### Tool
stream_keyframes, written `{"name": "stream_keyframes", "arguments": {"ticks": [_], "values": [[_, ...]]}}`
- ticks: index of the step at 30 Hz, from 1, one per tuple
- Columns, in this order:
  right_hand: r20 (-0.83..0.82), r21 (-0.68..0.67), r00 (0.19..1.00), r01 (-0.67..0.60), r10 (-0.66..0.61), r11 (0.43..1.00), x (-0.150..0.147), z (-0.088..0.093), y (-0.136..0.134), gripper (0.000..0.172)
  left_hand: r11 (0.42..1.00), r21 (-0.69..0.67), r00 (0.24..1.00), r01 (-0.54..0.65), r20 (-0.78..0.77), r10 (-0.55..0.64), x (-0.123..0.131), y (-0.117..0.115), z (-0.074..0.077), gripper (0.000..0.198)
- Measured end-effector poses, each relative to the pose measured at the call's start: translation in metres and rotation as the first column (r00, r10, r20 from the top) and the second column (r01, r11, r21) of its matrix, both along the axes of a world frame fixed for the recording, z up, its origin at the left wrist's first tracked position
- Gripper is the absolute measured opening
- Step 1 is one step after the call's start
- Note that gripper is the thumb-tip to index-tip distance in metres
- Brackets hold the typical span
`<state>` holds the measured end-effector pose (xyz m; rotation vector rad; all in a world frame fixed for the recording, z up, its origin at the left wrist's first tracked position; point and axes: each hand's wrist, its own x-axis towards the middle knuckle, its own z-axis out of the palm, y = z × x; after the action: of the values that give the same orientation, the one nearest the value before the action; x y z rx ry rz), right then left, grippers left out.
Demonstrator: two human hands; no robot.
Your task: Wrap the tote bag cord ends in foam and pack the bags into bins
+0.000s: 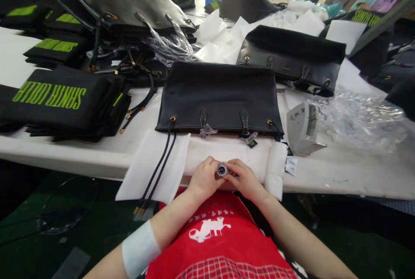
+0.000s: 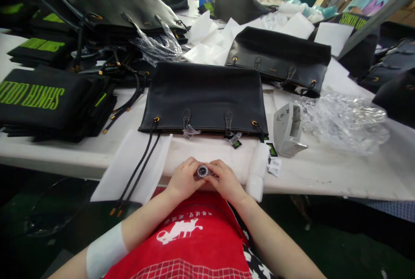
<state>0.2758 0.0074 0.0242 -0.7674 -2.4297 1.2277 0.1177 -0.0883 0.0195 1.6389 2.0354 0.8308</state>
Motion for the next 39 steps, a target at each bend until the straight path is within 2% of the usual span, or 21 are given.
{"name": "stream_keyframes", "arguments": {"ticks": [4,6,8,10,13,16,18,20,22,25,28,31,34,37,39], "values": [[-0.049,-0.061,0.999,0.017,-0.02,0.998,-0.001,0.008,-0.003,0.03,0.991,0.134,0.982,-0.012,0.191,-0.014,-0.002,-0.004,0.003,0.024],[-0.081,-0.176,0.994,0.055,-0.07,0.983,0.0,0.011,-0.011,0.037,0.982,0.19,0.95,-0.02,0.309,-0.041,0.001,-0.009,0.01,0.029],[-0.081,-0.344,0.988,0.096,-0.132,0.934,0.001,0.014,-0.023,0.045,0.974,0.227,0.925,-0.02,0.374,-0.068,0.005,-0.017,0.017,0.032],[-0.083,-0.437,0.978,0.135,-0.189,0.889,0.002,0.018,-0.038,0.048,0.969,0.248,0.914,0.0,0.393,-0.101,0.009,-0.027,0.025,0.035],[-0.121,-0.433,0.964,0.162,-0.236,0.887,0.002,0.024,-0.058,0.046,0.964,0.255,0.944,0.07,0.294,-0.147,0.013,-0.04,0.029,0.032],[-0.143,-0.445,0.963,0.142,-0.226,0.884,0.0,0.027,-0.067,0.047,0.962,0.248,0.991,0.119,0.037,-0.132,0.016,-0.048,0.026,0.024],[-0.154,-0.452,0.963,0.132,-0.223,0.882,-0.001,0.026,-0.069,0.047,0.963,0.231,0.987,0.136,-0.116,-0.111,0.017,-0.05,0.022,0.023],[-0.163,-0.48,0.961,0.12,-0.223,0.869,-0.002,0.024,-0.07,0.047,0.966,0.214,0.974,0.144,-0.205,-0.1,0.018,-0.052,0.019,0.024],[-0.161,-0.54,0.955,0.126,-0.25,0.832,-0.002,0.021,-0.072,0.047,0.963,0.222,0.966,0.15,-0.24,-0.095,0.019,-0.053,0.016,0.025],[-0.114,-0.642,0.943,0.17,-0.312,0.748,-0.004,0.016,-0.078,0.052,0.947,0.28,0.963,0.157,-0.255,-0.084,0.02,-0.053,0.011,0.026],[-0.076,-0.702,0.937,0.192,-0.34,0.686,-0.006,0.014,-0.086,0.057,0.931,0.344,0.966,0.123,-0.257,-0.032,0.021,-0.052,0.005,0.03],[-0.136,-0.728,0.901,0.191,-0.412,0.658,-0.009,0.015,-0.09,0.055,0.914,0.399,0.977,0.072,-0.213,0.016,0.019,-0.054,0.004,0.033],[-0.217,-0.763,0.82,0.195,-0.529,0.616,-0.008,0.019,-0.086,0.05,0.911,0.411,0.995,-0.021,-0.077,0.057,0.015,-0.058,0.008,0.03],[-0.287,-0.747,0.746,0.218,-0.6,0.628,-0.004,0.026,-0.075,0.047,0.948,0.295,0.99,-0.121,0.101,0.095,0.013,-0.059,0.01,0.025],[-0.325,-0.713,0.708,0.252,-0.627,0.654,0.001,0.031,-0.066,0.046,0.979,0.182,0.981,-0.093,0.185,0.059,0.015,-0.058,0.01,0.019]]}}
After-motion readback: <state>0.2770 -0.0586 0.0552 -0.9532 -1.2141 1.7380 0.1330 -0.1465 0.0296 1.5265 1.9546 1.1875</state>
